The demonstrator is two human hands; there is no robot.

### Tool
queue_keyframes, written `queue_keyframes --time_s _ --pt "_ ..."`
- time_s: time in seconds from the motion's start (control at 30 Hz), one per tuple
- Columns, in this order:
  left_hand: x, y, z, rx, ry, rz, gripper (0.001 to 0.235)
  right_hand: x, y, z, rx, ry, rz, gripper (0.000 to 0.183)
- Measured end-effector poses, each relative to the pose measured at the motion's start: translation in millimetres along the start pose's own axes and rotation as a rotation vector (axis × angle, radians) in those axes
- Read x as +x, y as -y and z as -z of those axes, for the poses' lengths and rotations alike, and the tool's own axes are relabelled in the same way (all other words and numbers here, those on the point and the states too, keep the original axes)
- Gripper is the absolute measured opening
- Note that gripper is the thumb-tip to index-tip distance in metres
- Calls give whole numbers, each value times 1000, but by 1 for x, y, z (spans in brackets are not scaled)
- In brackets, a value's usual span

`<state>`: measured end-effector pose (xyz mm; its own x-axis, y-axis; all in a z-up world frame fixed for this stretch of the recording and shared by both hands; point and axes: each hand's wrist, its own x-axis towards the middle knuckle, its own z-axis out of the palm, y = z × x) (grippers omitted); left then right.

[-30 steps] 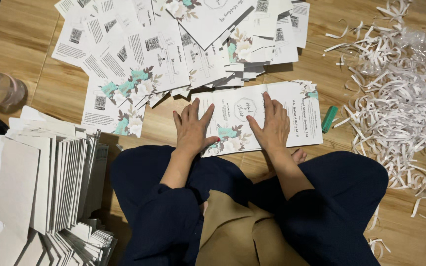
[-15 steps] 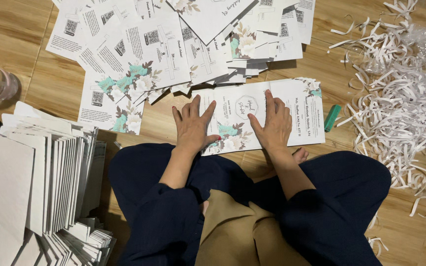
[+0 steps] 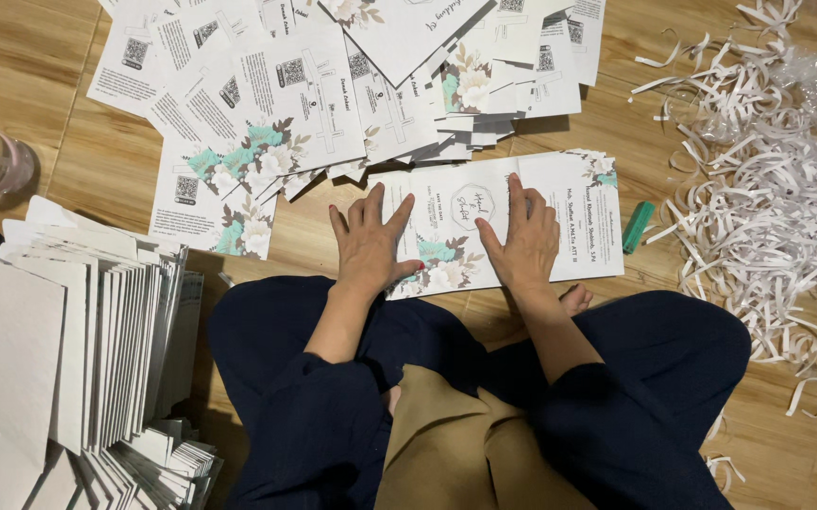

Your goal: The person sits on the floor and folds printed paper cards in half using a green plastic tool to press the crease. They handle the cards one by one, folding them and stacking them into a neat pile.

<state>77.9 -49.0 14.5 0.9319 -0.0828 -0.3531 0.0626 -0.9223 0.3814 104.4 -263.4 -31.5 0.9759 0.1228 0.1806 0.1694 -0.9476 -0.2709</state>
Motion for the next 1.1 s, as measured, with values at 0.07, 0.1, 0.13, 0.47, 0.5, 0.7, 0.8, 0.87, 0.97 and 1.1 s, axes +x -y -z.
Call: queue_keyframes --time_s 0.07,0.1,0.13,0.47,0.5,0.7,0.8,0.87,0.97,1.1 --pt "0 -1 2 2 2 2 89 0 0 0 -2 -3 2 70" --pt "-1 -1 3 3 5 4 89 0 0 0 -4 -5 5 69" --pt "-1 -2 3 3 5 4 89 0 0 0 -4 -5 5 69" --pt "1 -7 2 70 11 23 90 -1 -1 -4 -108 -26 38 68" --pt "2 -7 2 100 15 29 91 -1 0 -4 -138 -24 44 68" --pt "5 -8 0 136 43 47 92 -2 -2 -8 -182 -46 73 68" --pt "4 -13 4 154 55 57 91 -2 -1 -9 -176 -11 65 68" --pt "3 -15 5 169 52 54 91 -2 -1 -9 -176 7 59 68" --pt "2 -14 6 181 40 44 91 -1 -1 -9 -173 36 51 68" --pt "2 -13 6 159 37 32 91 -1 -2 -9 -164 95 46 69"
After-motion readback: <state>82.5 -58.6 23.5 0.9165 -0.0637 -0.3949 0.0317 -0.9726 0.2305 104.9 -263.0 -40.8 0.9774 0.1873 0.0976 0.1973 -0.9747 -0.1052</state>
